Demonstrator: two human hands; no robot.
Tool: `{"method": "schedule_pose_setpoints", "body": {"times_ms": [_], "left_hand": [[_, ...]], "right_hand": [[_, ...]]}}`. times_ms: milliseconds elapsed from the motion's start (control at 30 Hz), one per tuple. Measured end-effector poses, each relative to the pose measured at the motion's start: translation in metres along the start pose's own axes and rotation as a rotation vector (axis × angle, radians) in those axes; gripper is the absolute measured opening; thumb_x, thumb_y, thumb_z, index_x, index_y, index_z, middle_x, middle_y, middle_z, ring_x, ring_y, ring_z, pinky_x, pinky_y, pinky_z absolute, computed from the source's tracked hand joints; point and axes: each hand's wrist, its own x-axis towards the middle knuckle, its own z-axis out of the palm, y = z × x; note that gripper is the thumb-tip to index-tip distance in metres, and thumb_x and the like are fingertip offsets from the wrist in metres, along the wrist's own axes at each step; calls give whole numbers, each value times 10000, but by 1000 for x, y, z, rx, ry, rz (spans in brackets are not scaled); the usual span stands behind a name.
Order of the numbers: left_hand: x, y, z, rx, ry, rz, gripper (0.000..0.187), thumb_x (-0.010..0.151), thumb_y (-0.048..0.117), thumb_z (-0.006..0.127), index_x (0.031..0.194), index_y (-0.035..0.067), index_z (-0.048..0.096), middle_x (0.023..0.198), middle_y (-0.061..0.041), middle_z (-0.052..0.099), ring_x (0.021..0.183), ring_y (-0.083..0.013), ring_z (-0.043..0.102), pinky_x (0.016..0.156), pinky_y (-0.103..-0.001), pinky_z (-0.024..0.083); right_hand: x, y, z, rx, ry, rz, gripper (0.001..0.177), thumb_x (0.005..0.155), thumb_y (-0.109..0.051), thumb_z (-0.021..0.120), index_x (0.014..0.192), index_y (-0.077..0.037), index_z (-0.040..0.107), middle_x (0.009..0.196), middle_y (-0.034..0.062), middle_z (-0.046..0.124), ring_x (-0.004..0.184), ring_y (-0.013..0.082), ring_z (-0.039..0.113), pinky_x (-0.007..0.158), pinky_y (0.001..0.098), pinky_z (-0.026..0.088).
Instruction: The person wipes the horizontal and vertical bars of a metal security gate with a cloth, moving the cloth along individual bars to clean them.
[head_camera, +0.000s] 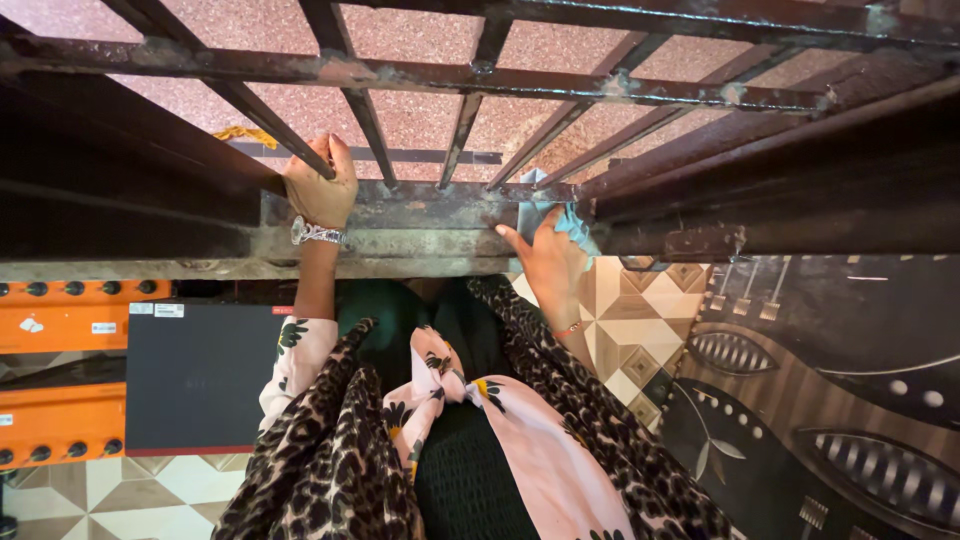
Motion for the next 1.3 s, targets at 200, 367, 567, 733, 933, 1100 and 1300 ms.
{"method": "schedule_pose_setpoints", "body": {"times_ms": [200,367,567,733,933,1100,1300], "left_hand": [[-1,1,-1,5,-5,-1,219,1006,111,639,813,7,641,691,-196,595,655,-409,619,590,-486,458],[-4,-1,1,12,1,19,228,1010,108,629,799,21,625,717,-202,607,687,-420,622,612,-496,465],[2,7,-2,-6,35,7,246,994,112,633,766,20,627,679,-201,597,636,-414,619,578,-494,460],[3,15,-4,-8,44,-24,248,997,115,630,769,20,635,673,-199,597,628,-409,623,572,-491,462],[4,18,-4,-4,44,-9,212,989,111,622,798,22,651,721,-193,624,663,-403,635,595,-488,474],[3,14,0,-4,28,-11,232,993,97,627,777,13,627,720,-190,617,669,-406,631,610,-495,472],[3,14,-2,2,40,6,214,985,88,626,786,10,628,720,-190,612,661,-409,624,599,-498,468]], "right_hand": [[-7,3,-3,35,29,-33,1109,859,-767,575,1413,184,439,703,246,692,656,421,708,569,506,544],[-11,6,0,10,28,-90,1120,883,-772,558,1395,215,421,704,254,695,670,414,710,625,493,560],[-11,12,14,0,163,-144,1165,842,-808,543,1402,204,401,739,259,703,684,410,714,638,470,566],[-11,17,19,38,164,-164,1198,827,-817,546,1410,217,380,730,239,702,657,389,708,618,468,562],[-7,9,16,13,46,-83,1202,829,-784,582,1399,250,364,666,193,691,603,359,705,549,456,563],[-4,6,28,-47,191,-119,1242,753,-762,661,1335,294,362,627,179,679,551,333,699,520,426,565],[-2,7,28,-33,105,-101,1250,767,-748,682,1365,300,356,590,159,678,526,316,690,544,416,562]]}}
